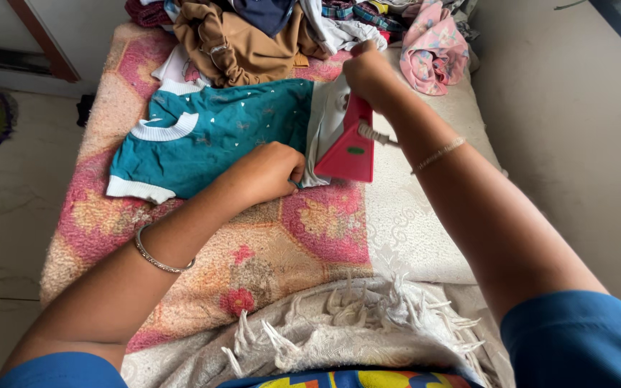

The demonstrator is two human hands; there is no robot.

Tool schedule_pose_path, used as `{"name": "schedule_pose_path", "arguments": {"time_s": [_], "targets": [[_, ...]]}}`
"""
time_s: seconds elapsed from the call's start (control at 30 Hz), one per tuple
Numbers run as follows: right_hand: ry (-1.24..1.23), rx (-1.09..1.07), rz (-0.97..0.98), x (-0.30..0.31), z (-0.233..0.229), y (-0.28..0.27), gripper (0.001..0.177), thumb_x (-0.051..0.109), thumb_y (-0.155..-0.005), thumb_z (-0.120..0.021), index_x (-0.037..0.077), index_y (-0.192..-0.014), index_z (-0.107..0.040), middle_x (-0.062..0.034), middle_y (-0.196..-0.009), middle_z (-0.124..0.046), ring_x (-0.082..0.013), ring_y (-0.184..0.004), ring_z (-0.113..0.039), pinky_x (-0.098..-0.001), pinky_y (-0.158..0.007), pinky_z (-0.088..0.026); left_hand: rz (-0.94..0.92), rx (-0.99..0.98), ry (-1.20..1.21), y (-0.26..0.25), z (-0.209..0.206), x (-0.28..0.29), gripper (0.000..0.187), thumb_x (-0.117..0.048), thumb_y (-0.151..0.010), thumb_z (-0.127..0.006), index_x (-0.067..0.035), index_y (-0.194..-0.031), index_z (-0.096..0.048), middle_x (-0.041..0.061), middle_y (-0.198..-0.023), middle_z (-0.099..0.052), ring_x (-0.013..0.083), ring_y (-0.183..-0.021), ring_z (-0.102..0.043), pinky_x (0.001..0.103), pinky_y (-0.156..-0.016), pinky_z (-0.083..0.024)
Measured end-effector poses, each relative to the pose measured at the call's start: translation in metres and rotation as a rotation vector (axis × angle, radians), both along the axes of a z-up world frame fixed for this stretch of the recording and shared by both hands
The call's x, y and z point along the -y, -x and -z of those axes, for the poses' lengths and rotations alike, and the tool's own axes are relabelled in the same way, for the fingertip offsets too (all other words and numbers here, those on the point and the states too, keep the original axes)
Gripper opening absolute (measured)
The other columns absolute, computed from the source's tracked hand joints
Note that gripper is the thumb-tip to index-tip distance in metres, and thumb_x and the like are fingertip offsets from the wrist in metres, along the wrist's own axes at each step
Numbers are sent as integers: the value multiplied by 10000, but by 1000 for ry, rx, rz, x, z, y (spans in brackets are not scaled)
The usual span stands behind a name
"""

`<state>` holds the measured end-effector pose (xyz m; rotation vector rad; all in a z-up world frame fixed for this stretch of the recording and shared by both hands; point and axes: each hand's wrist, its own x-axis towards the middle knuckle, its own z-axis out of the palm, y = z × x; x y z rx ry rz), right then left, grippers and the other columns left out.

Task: The person irons a small teal and white garment on a patterned cloth-covered surface. They repeatedly fold the garment's edges and use a pink and white iron to press the fabric.

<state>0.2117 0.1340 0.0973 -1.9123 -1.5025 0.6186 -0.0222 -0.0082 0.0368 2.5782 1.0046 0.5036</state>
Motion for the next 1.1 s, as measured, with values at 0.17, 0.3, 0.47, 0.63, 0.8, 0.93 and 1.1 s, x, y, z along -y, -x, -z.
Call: {"name": "schedule_pose_path", "arguments": {"time_s": [0.17, 0.3, 0.47, 0.63, 0.8, 0.93, 1.1], "targets": [[-203, 91, -287, 61, 7, 3, 395, 225, -978, -641, 87, -1338, -555, -190, -1087, -706, -297, -878, -721, -424, -724, -609, -19, -28, 5, -1, 1, -1, 227, -115, -639, -844, -45, -819, -725, 145, -854, -742, 342, -868, -722, 451, -756, -568], [39, -130, -137, 82, -17, 18, 444, 190, -901, -591, 109, -1332, -523, -198, -1068, -691, -333, -775, -723, -448, -599, -637, -21, -26, 0, -2, 1, 1, 210, -106, -641, -836, -46, -804, -717, 145, -846, -740, 342, -858, -721, 451, -745, -569], [-68, 99, -62, 1, -2, -5, 405, 184, -907, -607, 103, -1301, -565, -178, -1094, -710, -295, -825, -739, -395, -677, -622, -13, -9, 31, 0, -1, 1, 211, -115, -652, -840, -42, -795, -702, 147, -828, -734, 338, -835, -723, 447, -723, -567], [-58, 140, -143, -15, 1, -24, 388, 171, -933, -604, 84, -1310, -561, -185, -1089, -705, -249, -830, -730, -378, -678, -630, -14, -2, -2, 0, -1, 6, 201, -85, -643, -825, -46, -798, -703, 149, -828, -731, 344, -835, -719, 451, -716, -564], [12, 116, -236, 21, -16, -31, 416, 236, -957, -648, 97, -1334, -540, -171, -1083, -692, -240, -801, -685, -405, -631, -614, -13, 19, -12, -1, -2, 7, 209, -79, -633, -825, -45, -796, -699, 146, -826, -730, 341, -835, -718, 451, -711, -562], [40, 234, -263, 31, -32, -43, 430, 192, -959, -619, 120, -1372, -520, -175, -1137, -672, -236, -806, -706, -396, -629, -640, -17, 11, -7, -1, -2, 8, 201, -65, -632, -817, -47, -794, -698, 145, -826, -728, 340, -834, -717, 451, -711, -561], [91, 256, -199, 30, -38, -67, 461, 169, -949, -604, 167, -1400, -510, -204, -1196, -644, -265, -824, -699, -413, -641, -645, -11, 8, -14, -1, -2, 7, 200, -68, -629, -820, -54, -783, -695, 142, -815, -725, 340, -827, -714, 455, -703, -558]]}}
